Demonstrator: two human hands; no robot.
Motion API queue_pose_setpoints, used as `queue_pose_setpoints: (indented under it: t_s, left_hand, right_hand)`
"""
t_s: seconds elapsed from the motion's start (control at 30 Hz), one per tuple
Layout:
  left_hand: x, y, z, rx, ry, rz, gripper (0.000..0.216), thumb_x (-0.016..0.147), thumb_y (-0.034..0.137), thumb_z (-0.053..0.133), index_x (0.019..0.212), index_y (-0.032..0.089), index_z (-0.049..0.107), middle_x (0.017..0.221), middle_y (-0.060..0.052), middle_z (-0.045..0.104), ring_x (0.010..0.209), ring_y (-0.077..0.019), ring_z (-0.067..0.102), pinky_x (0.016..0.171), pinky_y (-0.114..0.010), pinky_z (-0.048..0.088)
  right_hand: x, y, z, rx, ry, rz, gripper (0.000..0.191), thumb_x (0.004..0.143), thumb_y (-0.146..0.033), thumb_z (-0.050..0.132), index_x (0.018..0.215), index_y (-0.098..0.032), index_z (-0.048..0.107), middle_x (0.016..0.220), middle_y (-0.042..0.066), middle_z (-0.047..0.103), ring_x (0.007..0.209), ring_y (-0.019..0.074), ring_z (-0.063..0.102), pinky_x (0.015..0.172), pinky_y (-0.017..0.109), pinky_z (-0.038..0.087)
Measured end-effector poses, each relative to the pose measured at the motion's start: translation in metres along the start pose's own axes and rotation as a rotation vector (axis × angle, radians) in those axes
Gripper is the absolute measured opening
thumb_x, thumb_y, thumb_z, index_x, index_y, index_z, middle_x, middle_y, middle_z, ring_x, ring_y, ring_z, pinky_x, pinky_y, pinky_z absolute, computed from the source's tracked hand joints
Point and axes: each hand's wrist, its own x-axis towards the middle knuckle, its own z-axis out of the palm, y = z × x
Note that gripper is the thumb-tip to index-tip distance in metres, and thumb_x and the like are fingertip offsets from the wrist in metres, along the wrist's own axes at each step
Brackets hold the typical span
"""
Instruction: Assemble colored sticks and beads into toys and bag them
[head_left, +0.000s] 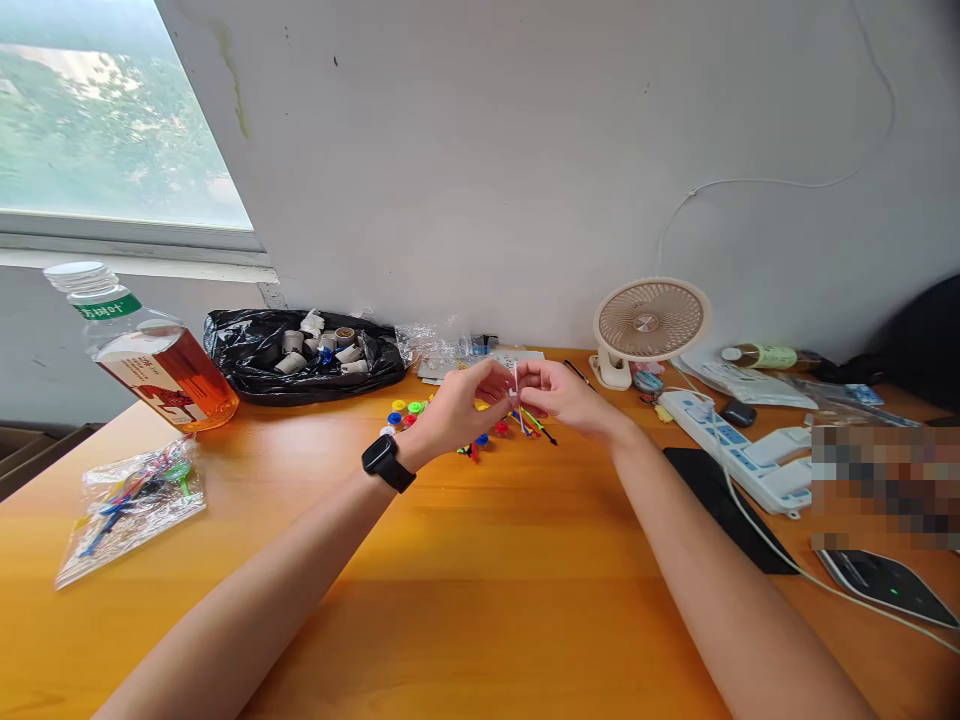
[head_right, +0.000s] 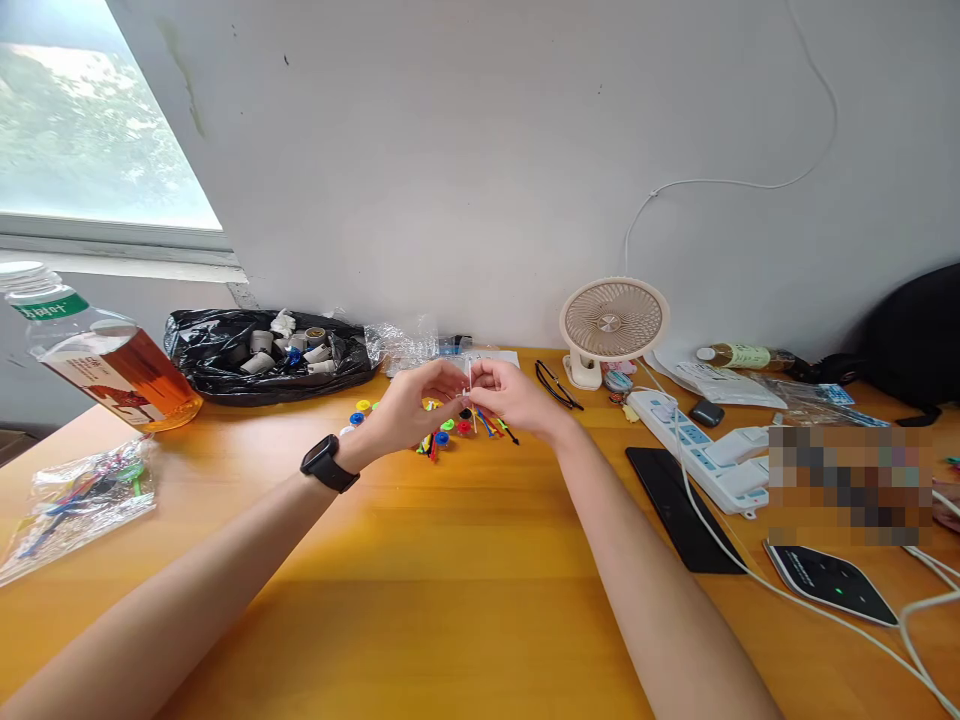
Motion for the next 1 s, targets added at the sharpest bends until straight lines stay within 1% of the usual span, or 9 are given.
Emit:
queue_pose_setpoints:
  t_s: [0.13, 0.27, 0.43, 0.5, 0.6, 0.67, 0.73, 0.87, 1.0]
  left_hand:
    - [-0.001, -0.007, -0.001, -0.011, -0.036, -0.051, 0.011, 0.092, 0.021, 0.067, 0.100, 0.015, 0.070, 0.092, -0.004, 0.077, 0.080, -0.0130, 0.071, 0.079, -0.025, 0.060]
    - [-0.003, -0.015, -0.001, 0.013, -0.141, -0.083, 0.018, 0.090, 0.015, 0.061, 0.100, 0.015, 0.075, 0.087, -0.003, 0.077, 0.077, -0.0129, 0.070, 0.075, -0.024, 0.057]
    - [-0.006, -0.014, -0.001, 0.083, -0.178, -0.156, 0.012, 0.088, 0.025, 0.072, 0.095, 0.015, 0.076, 0.083, -0.004, 0.078, 0.075, -0.0157, 0.071, 0.070, -0.024, 0.056]
    - [-0.009, -0.010, 0.001, 0.139, -0.256, -0.149, 0.015, 0.089, 0.030, 0.075, 0.093, 0.016, 0.075, 0.085, -0.005, 0.078, 0.077, -0.0173, 0.072, 0.070, -0.026, 0.055]
    - [-0.014, -0.008, 0.007, 0.262, -0.392, -0.051, 0.013, 0.093, 0.030, 0.074, 0.101, 0.019, 0.077, 0.096, -0.006, 0.080, 0.086, -0.0192, 0.073, 0.078, -0.028, 0.054]
    - [-0.016, -0.009, 0.011, 0.326, -0.471, 0.023, 0.011, 0.095, 0.029, 0.073, 0.102, 0.022, 0.079, 0.098, -0.005, 0.080, 0.094, -0.0206, 0.073, 0.084, -0.029, 0.053]
    - [-0.017, -0.011, 0.012, 0.381, -0.518, 0.049, 0.009, 0.093, 0.029, 0.076, 0.097, 0.022, 0.079, 0.095, -0.005, 0.078, 0.096, -0.0218, 0.071, 0.084, -0.029, 0.051]
    - [-0.017, -0.014, 0.007, 0.485, -0.515, 0.007, 0.011, 0.087, 0.030, 0.084, 0.094, 0.022, 0.080, 0.093, -0.006, 0.074, 0.092, -0.0224, 0.068, 0.075, -0.030, 0.048]
    - [-0.016, -0.015, 0.003, 0.528, -0.489, 0.058, 0.006, 0.087, 0.027, 0.082, 0.092, 0.023, 0.079, 0.098, -0.006, 0.075, 0.106, -0.0268, 0.066, 0.086, -0.034, 0.049]
  right_hand:
    - [0.001, 0.004, 0.007, -0.075, -0.038, 0.039, 0.016, 0.086, -0.033, 0.058, 0.096, -0.021, 0.054, 0.075, -0.003, 0.058, 0.063, 0.0118, 0.050, 0.056, 0.023, 0.037]
    - [0.003, 0.010, 0.009, -0.141, -0.043, 0.058, 0.008, 0.090, -0.028, 0.055, 0.093, -0.021, 0.053, 0.073, -0.004, 0.055, 0.061, 0.0119, 0.049, 0.053, 0.022, 0.035]
    - [0.009, 0.025, 0.005, -0.212, 0.066, 0.135, 0.009, 0.095, -0.026, 0.051, 0.099, -0.021, 0.057, 0.071, -0.004, 0.055, 0.059, 0.0132, 0.052, 0.055, 0.022, 0.040]
    - [0.012, 0.032, 0.003, -0.344, 0.060, 0.144, 0.008, 0.094, -0.023, 0.054, 0.097, -0.020, 0.061, 0.071, -0.003, 0.057, 0.060, 0.0135, 0.054, 0.056, 0.023, 0.039]
    - [0.015, 0.044, 0.001, -0.550, 0.053, 0.164, 0.009, 0.093, -0.021, 0.059, 0.096, -0.017, 0.066, 0.073, 0.000, 0.064, 0.062, 0.0143, 0.057, 0.057, 0.024, 0.037]
    - [0.016, 0.050, 0.001, -0.633, 0.076, 0.183, 0.017, 0.095, -0.024, 0.062, 0.107, -0.015, 0.070, 0.079, 0.003, 0.069, 0.066, 0.0156, 0.061, 0.060, 0.025, 0.038]
    - [0.017, 0.054, 0.000, -0.699, 0.111, 0.184, 0.025, 0.097, -0.027, 0.063, 0.118, -0.015, 0.069, 0.087, 0.006, 0.073, 0.074, 0.0176, 0.064, 0.064, 0.026, 0.040]
    - [0.017, 0.058, 0.000, -0.844, 0.184, 0.138, 0.025, 0.099, -0.030, 0.065, 0.118, -0.015, 0.069, 0.114, 0.013, 0.072, 0.103, 0.0232, 0.067, 0.082, 0.027, 0.045]
    - [0.014, 0.057, 0.007, -0.855, 0.158, 0.131, 0.026, 0.100, -0.034, 0.066, 0.118, -0.016, 0.065, 0.126, 0.016, 0.067, 0.112, 0.0269, 0.066, 0.090, 0.031, 0.045]
